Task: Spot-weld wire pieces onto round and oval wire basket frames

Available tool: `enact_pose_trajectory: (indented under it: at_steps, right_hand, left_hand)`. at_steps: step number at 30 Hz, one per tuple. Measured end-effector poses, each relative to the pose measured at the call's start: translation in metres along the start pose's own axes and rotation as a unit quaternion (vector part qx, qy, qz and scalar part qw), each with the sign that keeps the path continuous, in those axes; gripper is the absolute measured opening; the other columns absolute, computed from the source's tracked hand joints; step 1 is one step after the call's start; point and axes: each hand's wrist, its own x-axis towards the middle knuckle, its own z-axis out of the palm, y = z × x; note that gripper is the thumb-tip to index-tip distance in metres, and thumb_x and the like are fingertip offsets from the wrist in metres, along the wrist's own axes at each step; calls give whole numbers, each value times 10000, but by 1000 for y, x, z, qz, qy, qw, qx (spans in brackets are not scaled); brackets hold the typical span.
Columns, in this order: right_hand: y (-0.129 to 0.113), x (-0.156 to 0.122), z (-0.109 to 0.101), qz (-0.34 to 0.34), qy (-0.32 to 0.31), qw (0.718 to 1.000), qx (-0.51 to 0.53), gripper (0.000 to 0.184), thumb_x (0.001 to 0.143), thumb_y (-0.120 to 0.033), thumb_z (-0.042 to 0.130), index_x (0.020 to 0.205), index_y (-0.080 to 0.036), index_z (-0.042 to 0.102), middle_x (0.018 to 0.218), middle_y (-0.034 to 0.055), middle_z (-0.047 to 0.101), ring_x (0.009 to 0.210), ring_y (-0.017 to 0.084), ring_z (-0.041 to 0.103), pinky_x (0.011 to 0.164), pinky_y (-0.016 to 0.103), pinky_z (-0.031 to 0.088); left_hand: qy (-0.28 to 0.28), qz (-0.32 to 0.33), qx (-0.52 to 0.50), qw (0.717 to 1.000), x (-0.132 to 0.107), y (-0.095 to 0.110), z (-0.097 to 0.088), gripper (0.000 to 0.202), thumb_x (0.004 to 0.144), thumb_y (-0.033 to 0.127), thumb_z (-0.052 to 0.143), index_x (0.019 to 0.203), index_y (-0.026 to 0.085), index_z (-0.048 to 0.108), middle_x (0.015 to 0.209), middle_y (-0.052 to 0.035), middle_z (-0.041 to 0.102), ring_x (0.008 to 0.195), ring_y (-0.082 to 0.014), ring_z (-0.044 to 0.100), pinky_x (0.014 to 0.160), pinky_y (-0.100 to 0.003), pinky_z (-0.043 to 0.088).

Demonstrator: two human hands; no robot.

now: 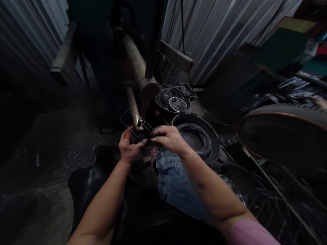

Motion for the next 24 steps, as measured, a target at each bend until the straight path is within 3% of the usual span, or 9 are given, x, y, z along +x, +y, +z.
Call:
enact_pose_trajectory:
  at_steps: [3,10,15,24]
  right_hand:
    - [0,-7,7,-55,39,995,-74,122,696,-104,648,718,-194,727,819,42,710,808,182,646,763,288,477]
    - [6,-14,17,-88,65,992,-57,101,806,-207,609,778,-211,706,807,44,696,770,179,642,710,282,494]
    - [4,-12,23,-88,100,989,-62,124,796,-180,583,740,-214,687,786,43,685,747,177,639,693,276,497]
    - [-4,0,22,-78,99,985,-116,164,779,-137,548,699,-207,673,761,46,677,721,178,623,683,278,464]
  left_hand:
    - [15,34,-9,999,-3,-2,0,708,660,476,783,1255,168,556,1163,-113,624,1066,-255,615,946,-397,497]
    - [35,30,9,999,-6,-4,2,683,680,455,774,1265,188,542,1181,-109,615,1062,-248,625,923,-379,525]
    - [26,3,-14,1000,-7,-4,4,694,660,418,799,1270,210,542,1190,-94,612,1053,-242,628,935,-384,520]
    - [24,-43,-64,997,-4,-2,9,742,625,419,821,1279,207,545,1208,-100,592,1078,-238,612,953,-380,498]
